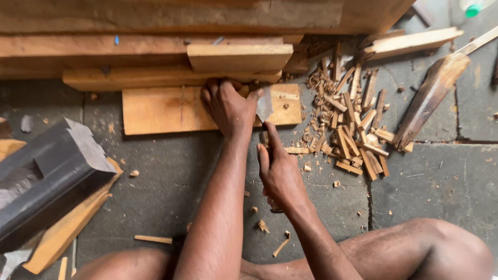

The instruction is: The person sits on the floor and uses a chisel to carve a rectangular wooden block. They repeatedly chip away small pieces of wood, creating shavings that accumulate on the floor. The person occasionally pauses to inspect the carved piece or clear debris from the work area.

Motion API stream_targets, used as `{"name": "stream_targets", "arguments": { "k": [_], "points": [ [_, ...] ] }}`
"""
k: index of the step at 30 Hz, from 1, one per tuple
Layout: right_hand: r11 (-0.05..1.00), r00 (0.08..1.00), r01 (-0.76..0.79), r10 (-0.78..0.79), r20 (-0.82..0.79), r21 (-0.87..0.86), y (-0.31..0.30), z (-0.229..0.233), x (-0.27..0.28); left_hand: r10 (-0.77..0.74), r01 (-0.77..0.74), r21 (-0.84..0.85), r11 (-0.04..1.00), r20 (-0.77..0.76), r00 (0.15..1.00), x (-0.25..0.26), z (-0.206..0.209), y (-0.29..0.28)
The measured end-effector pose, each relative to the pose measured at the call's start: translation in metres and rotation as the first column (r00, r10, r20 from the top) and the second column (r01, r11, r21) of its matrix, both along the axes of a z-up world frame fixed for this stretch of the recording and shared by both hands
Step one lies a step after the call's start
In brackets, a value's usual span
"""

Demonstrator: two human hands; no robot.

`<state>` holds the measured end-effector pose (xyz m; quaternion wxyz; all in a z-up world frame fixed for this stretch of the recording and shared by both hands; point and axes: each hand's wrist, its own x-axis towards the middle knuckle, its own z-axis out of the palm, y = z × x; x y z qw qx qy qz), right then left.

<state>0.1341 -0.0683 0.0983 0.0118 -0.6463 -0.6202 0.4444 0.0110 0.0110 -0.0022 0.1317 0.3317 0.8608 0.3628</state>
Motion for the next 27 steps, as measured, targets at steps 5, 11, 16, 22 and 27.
{"name": "stream_targets", "arguments": {
  "k": [5, 11, 16, 22, 27],
  "points": [
    [0.996, 0.976, 0.088, -0.082, -0.204, 0.019, -0.004, -0.001, 0.011, -0.048, 0.053, 0.147, 0.988, -0.041, 0.998, -0.015, 0.037, -0.035],
    [0.91, 0.669, 0.39, -0.176, -0.722, 0.14, -0.05, -0.016, 0.062, -0.23, 0.2, 0.23, 0.953, 0.112, 0.967, -0.029, 0.042, -0.083],
    [0.951, 0.822, 0.307, -0.244, -0.514, 0.039, -0.041, -0.017, 0.109, -0.194, 0.166, 0.16, 0.973, 0.181, 0.964, -0.003, 0.031, -0.031],
    [0.879, 0.68, 0.44, -0.46, -0.571, -0.185, -0.042, -0.066, 0.134, -0.264, 0.26, 0.111, 0.959, 0.024, 0.964, 0.007, -0.009, -0.004],
    [0.875, 0.593, 0.473, -0.405, -0.696, -0.106, -0.001, -0.108, 0.123, -0.233, 0.235, -0.012, 0.972, 0.086, 0.969, -0.001, 0.006, 0.002]
  ]
}}
